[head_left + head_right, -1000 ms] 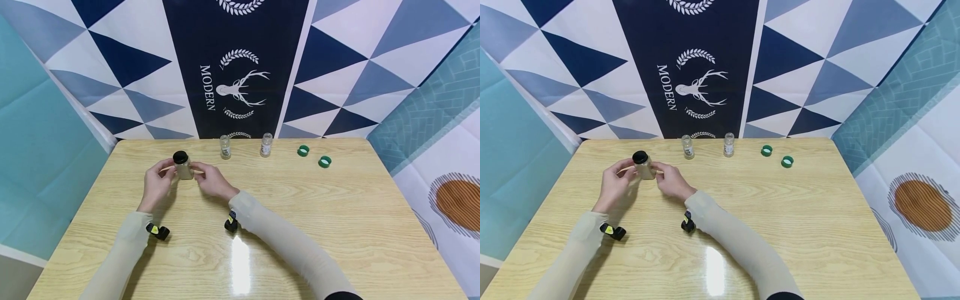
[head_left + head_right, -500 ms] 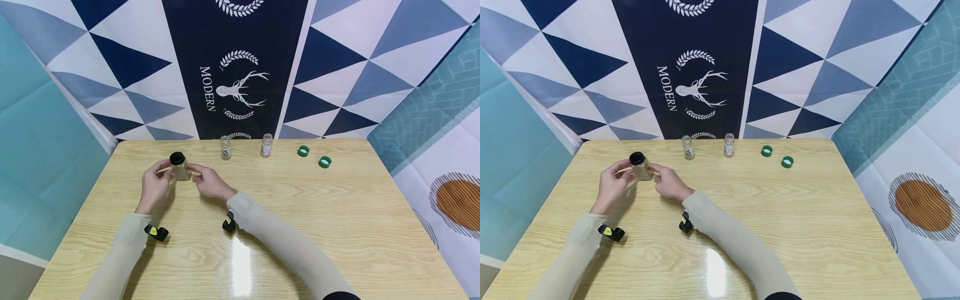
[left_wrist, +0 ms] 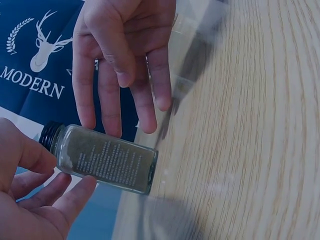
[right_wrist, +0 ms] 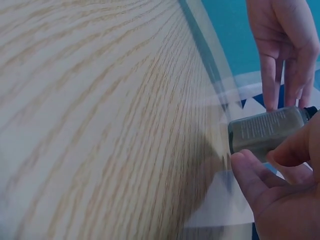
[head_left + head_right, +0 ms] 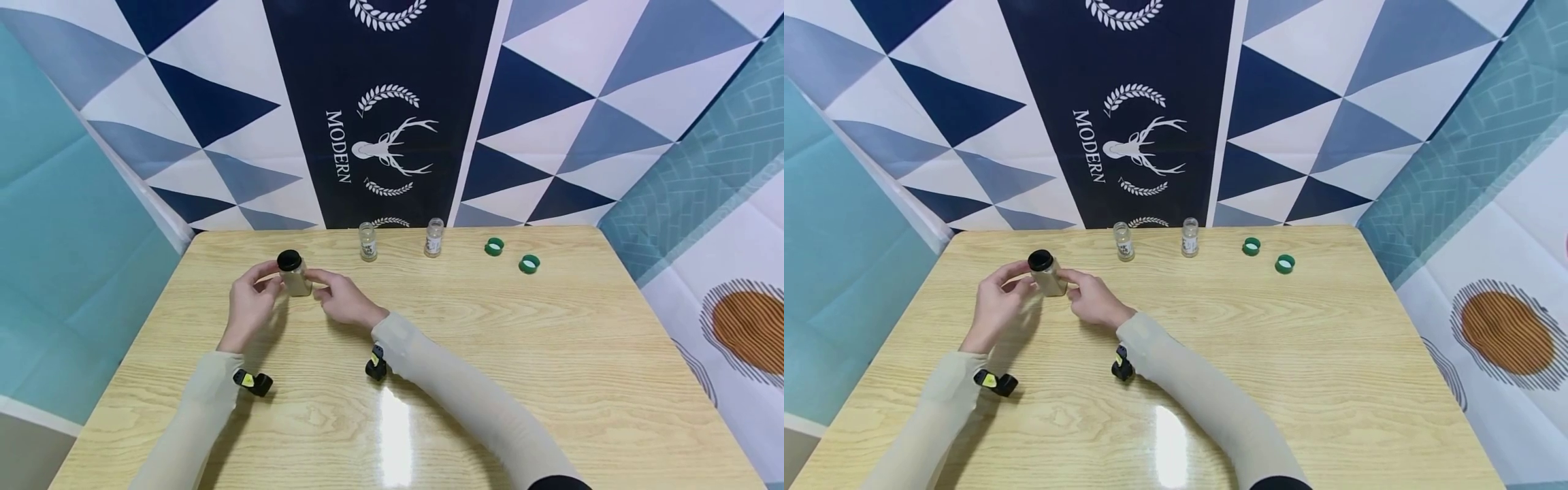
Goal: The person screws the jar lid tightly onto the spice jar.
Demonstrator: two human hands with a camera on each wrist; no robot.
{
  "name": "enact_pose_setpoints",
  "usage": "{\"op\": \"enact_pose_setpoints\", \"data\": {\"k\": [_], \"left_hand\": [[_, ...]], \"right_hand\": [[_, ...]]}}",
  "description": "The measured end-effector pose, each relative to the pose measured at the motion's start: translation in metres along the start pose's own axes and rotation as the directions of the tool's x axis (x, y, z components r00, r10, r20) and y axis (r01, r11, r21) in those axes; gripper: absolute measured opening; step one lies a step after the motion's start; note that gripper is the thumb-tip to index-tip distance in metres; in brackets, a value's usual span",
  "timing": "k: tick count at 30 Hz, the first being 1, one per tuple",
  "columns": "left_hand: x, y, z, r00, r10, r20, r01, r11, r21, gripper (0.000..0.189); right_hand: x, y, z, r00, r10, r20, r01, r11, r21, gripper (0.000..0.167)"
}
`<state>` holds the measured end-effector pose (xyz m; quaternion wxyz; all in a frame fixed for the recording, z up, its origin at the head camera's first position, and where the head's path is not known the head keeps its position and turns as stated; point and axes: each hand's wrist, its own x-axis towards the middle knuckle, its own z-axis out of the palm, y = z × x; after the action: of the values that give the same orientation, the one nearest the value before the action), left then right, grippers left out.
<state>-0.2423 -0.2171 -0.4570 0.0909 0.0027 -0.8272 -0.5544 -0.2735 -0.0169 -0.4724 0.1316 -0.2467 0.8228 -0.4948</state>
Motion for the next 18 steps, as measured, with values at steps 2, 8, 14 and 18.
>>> {"op": "enact_pose_setpoints", "data": {"k": [2,8,14,18], "left_hand": [[0.001,-0.001,0.001,1.000,-0.004,-0.004,0.005,1.000,0.008,0.035],[0.001,-0.002,0.001,1.000,-0.013,-0.013,0.013,1.000,0.009,0.035],[-0.003,0.003,0.001,0.996,-0.023,-0.091,0.023,1.000,0.004,0.037],[-0.009,0.011,0.002,0.988,0.015,-0.154,-0.014,1.000,0.012,0.039]], "right_hand": [[0.000,0.000,0.001,1.000,0.000,0.002,0.000,1.000,-0.006,0.054],[0.001,0.000,0.003,1.000,0.005,0.009,-0.005,1.000,-0.024,0.054],[-0.002,0.003,0.001,1.000,-0.009,0.006,0.009,0.997,-0.072,0.053],[-0.007,0.006,-0.003,1.000,-0.009,0.009,0.009,0.996,-0.084,0.054]]}}
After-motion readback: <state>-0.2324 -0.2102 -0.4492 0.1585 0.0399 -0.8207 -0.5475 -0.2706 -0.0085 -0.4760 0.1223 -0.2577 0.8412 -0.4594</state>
